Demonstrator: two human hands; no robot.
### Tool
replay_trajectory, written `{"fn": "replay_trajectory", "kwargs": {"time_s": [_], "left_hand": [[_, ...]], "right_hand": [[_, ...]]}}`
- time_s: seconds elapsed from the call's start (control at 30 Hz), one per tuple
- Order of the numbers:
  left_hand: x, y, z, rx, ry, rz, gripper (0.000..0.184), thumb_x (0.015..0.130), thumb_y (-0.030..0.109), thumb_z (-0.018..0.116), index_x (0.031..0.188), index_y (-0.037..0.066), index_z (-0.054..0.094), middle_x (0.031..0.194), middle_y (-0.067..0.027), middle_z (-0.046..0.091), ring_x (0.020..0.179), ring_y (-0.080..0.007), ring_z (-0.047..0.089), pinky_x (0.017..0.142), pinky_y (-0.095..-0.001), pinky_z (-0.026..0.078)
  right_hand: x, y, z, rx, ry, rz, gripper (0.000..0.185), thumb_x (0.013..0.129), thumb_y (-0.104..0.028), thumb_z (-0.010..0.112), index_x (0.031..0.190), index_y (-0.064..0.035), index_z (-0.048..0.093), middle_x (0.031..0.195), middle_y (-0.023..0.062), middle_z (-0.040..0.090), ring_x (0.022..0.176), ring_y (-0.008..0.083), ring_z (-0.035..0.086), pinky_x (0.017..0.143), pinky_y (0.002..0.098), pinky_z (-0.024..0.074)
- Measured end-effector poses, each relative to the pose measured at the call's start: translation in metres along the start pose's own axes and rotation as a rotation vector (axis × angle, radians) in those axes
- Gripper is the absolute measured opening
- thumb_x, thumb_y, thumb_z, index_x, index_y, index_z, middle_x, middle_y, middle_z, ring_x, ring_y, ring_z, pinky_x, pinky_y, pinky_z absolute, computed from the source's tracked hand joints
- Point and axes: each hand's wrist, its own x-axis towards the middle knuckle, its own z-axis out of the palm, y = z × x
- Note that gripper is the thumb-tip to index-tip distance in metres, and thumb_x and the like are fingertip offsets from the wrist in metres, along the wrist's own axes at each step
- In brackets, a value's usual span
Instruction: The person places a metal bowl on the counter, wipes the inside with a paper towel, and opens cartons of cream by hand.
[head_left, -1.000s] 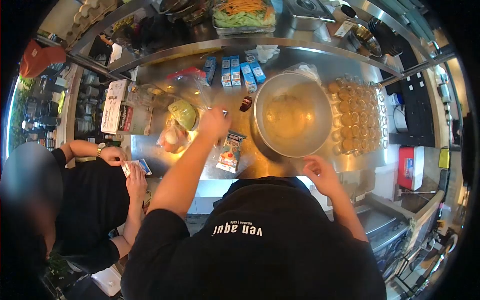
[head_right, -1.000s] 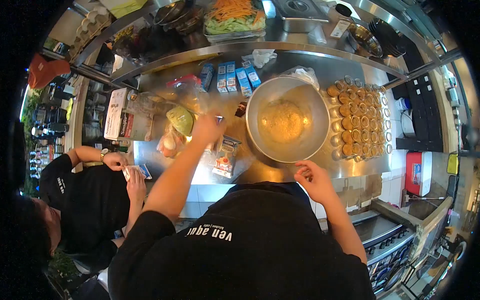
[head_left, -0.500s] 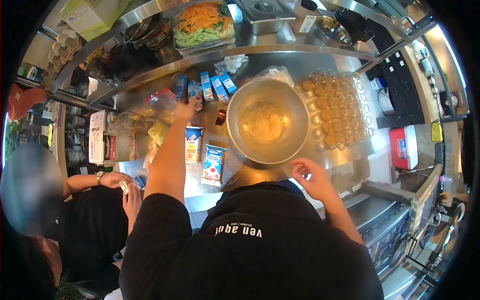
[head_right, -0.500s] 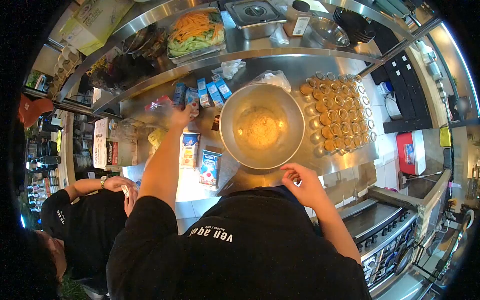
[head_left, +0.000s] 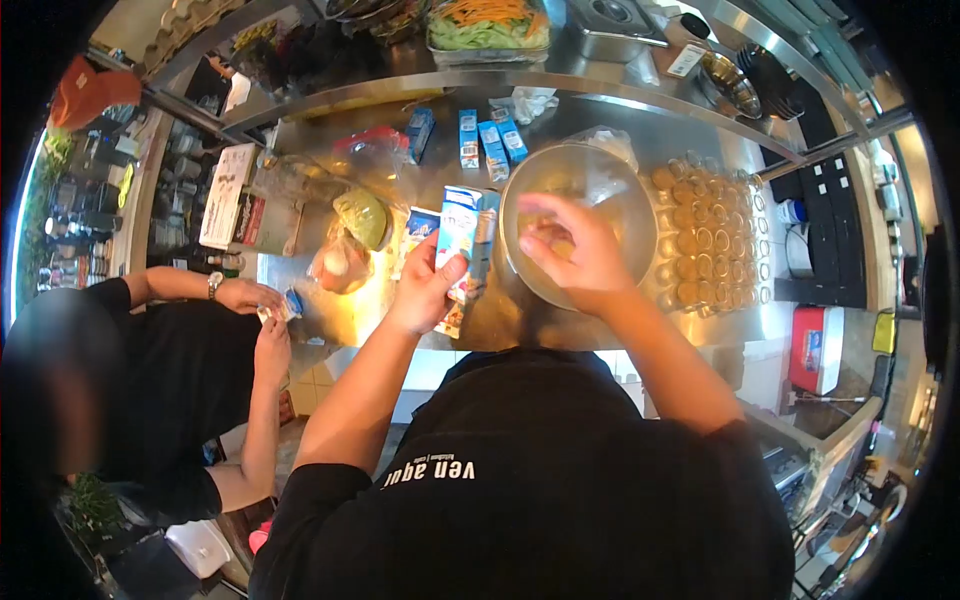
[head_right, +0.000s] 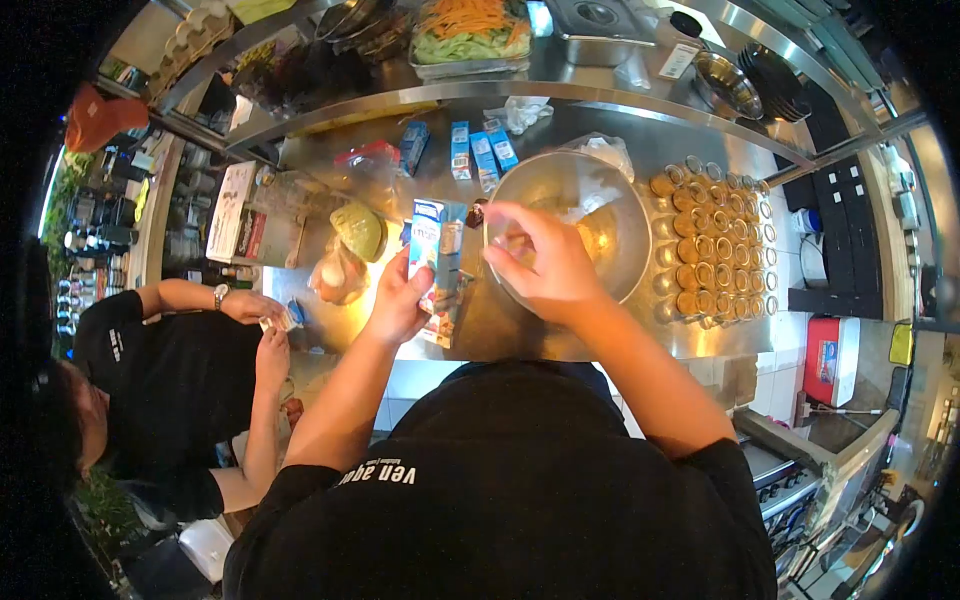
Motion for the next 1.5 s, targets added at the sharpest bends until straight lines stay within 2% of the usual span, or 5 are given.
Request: {"fn": "replay_trajectory", "kwargs": {"time_s": [0.4,1.0,1.27,1.37,1.5], "left_hand": [[-0.059,0.028,0.044,0.180,0.042,0.003,0.075,0.098,0.037,0.077,0.155,0.002,0.040,0.132,-0.0052,0.063,0.118,-0.0136,0.061,0.100,-0.0331,0.051],[-0.054,0.047,0.043,0.257,-0.024,-0.234,0.050,0.101,0.032,0.073,0.138,0.002,0.055,0.107,-0.0018,0.069,0.091,-0.0073,0.064,0.079,-0.0258,0.053],[-0.056,0.061,0.046,-0.208,-0.176,-0.354,0.047,0.085,0.014,0.079,0.125,0.008,0.054,0.107,-0.0118,0.070,0.083,-0.0187,0.071,0.072,-0.0325,0.057],[-0.040,0.043,0.038,0.977,0.008,-0.061,0.043,0.080,0.016,0.082,0.105,0.006,0.049,0.097,-0.0129,0.060,0.085,-0.0290,0.064,0.074,-0.0434,0.050],[-0.039,0.022,0.037,1.257,0.134,0.141,0.046,0.075,0.013,0.081,0.106,0.004,0.048,0.098,-0.0175,0.054,0.094,-0.0417,0.057,0.080,-0.0478,0.048]], "right_hand": [[0.023,-0.044,0.018,-0.517,-0.129,-0.562,0.028,0.080,-0.014,0.081,0.105,-0.0064,0.075,0.087,0.0111,0.074,0.081,0.0310,0.074,0.071,0.0401,0.0596],[0.014,-0.042,-0.021,-0.397,-0.405,-0.354,0.019,0.085,-0.005,0.079,0.104,-0.0062,0.077,0.093,0.0134,0.077,0.085,0.0300,0.076,0.073,0.0357,0.0584],[0.001,-0.003,-0.015,-0.110,-0.395,-0.377,0.021,0.087,0.004,0.076,0.106,-0.0042,0.076,0.102,0.0115,0.079,0.092,0.0238,0.078,0.083,0.0330,0.0606],[-0.013,0.010,0.001,-0.032,-0.289,-0.024,0.024,0.089,-0.001,0.076,0.113,-0.0027,0.073,0.104,0.0114,0.078,0.094,0.0200,0.077,0.084,0.0312,0.0603],[-0.037,0.030,0.025,0.129,-0.219,0.368,0.030,0.091,-0.013,0.077,0.118,-0.0009,0.070,0.098,0.0107,0.077,0.091,0.0165,0.075,0.082,0.0313,0.0600]]}}
